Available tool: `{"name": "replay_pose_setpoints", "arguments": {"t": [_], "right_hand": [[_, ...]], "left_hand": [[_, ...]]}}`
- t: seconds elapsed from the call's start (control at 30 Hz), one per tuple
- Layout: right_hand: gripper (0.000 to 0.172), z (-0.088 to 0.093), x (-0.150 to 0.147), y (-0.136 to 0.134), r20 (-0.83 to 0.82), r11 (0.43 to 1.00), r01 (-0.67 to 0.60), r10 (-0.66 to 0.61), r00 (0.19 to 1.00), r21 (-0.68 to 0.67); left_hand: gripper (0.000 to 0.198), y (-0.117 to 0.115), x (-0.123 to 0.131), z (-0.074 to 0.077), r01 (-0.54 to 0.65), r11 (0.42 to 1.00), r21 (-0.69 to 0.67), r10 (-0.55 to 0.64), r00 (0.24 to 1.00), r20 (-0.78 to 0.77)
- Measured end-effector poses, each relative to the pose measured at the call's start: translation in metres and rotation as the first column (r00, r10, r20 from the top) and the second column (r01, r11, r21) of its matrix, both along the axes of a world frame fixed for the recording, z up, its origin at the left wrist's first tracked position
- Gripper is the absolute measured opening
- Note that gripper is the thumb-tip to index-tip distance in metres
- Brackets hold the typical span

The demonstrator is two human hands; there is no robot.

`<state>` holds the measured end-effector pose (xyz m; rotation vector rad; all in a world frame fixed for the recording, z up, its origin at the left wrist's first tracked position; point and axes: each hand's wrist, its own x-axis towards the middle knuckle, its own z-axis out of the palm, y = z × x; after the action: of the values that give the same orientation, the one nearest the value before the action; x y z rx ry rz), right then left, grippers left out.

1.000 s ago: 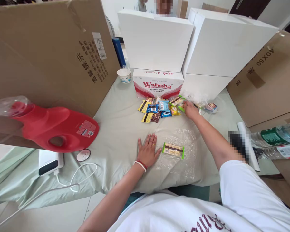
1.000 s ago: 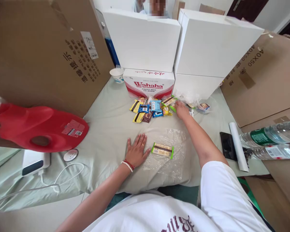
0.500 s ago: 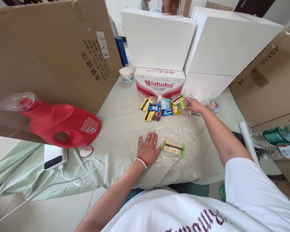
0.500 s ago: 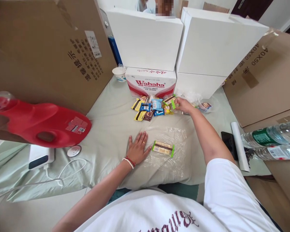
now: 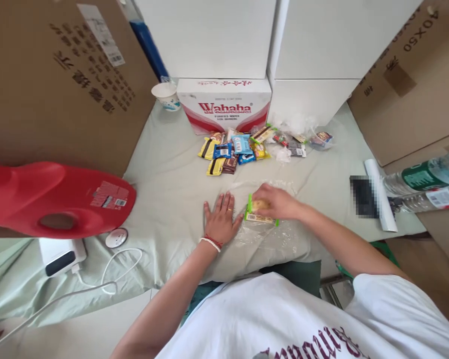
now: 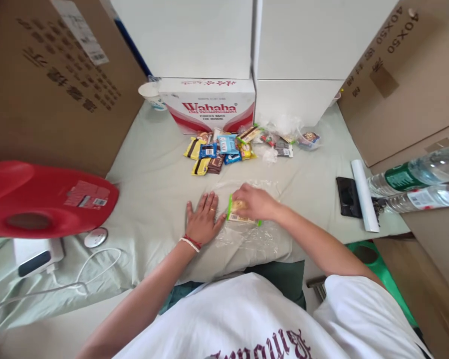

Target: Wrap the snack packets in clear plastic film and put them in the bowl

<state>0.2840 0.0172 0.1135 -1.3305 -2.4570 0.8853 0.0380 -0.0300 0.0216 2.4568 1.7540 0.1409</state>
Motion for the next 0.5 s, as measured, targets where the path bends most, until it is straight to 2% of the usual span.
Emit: {"name": "replay_pose_setpoints", "arguments": {"t": [0.07,0.13,0.17,0.2,0.23,0.27,0.3,0.37,0.4,0.43,0.5], "right_hand": [[0.04,-0.018,-0.019,-0.02,0.121,0.998,-0.001,0.009,0.993,-0.065],[0.032,-0.026,-0.02,-0.018,0.108,0.996,0.0,0.01,0.994,-0.092],[0.028,-0.025,-0.013,-0.007,0.07,0.996,0.045,-0.039,0.997,-0.077],[0.027,-0.021,0.0,0.008,0.036,0.988,0.147,-0.145,0.989,-0.04],[0.029,-0.015,0.017,0.026,0.015,0.953,0.303,-0.303,0.953,0.019],[0.034,-0.007,0.037,0.048,0.001,0.868,0.487,-0.49,0.872,0.093],[0.039,0.002,0.058,0.07,-0.009,0.731,0.656,-0.667,0.745,0.185],[0.055,0.017,0.098,0.114,-0.022,0.472,0.827,-0.865,0.502,0.305],[0.063,0.024,0.113,0.134,-0.014,0.39,0.862,-0.909,0.417,0.323],[0.068,0.028,0.124,0.153,0.001,0.345,0.882,-0.932,0.364,0.322],[0.074,0.031,0.132,0.186,0.033,0.326,0.898,-0.943,0.331,0.296]], "left_hand": [[0.071,0.001,-0.001,0.0,0.003,1.0,0.002,-0.003,1.0,-0.003],[0.071,0.001,-0.001,0.001,0.012,1.0,0.005,-0.012,1.0,-0.005],[0.07,0.002,-0.001,0.001,0.015,1.0,0.007,-0.015,1.0,-0.005],[0.069,0.002,-0.002,0.002,0.017,1.0,0.01,-0.017,1.0,-0.005],[0.069,0.002,-0.002,0.002,0.02,1.0,0.014,-0.019,1.0,-0.006],[0.068,0.002,-0.002,0.002,0.021,1.0,0.021,-0.021,1.0,-0.005],[0.068,0.002,-0.002,0.001,0.023,0.999,0.027,-0.023,1.0,-0.006],[0.068,0.002,-0.003,0.0,0.026,0.999,0.04,-0.026,1.0,-0.007],[0.067,0.002,-0.003,-0.001,0.029,0.999,0.044,-0.029,1.0,-0.008],[0.067,0.003,-0.004,-0.002,0.033,0.998,0.046,-0.032,0.999,-0.009],[0.068,0.003,-0.004,-0.002,0.037,0.998,0.049,-0.036,0.999,-0.01]]}}
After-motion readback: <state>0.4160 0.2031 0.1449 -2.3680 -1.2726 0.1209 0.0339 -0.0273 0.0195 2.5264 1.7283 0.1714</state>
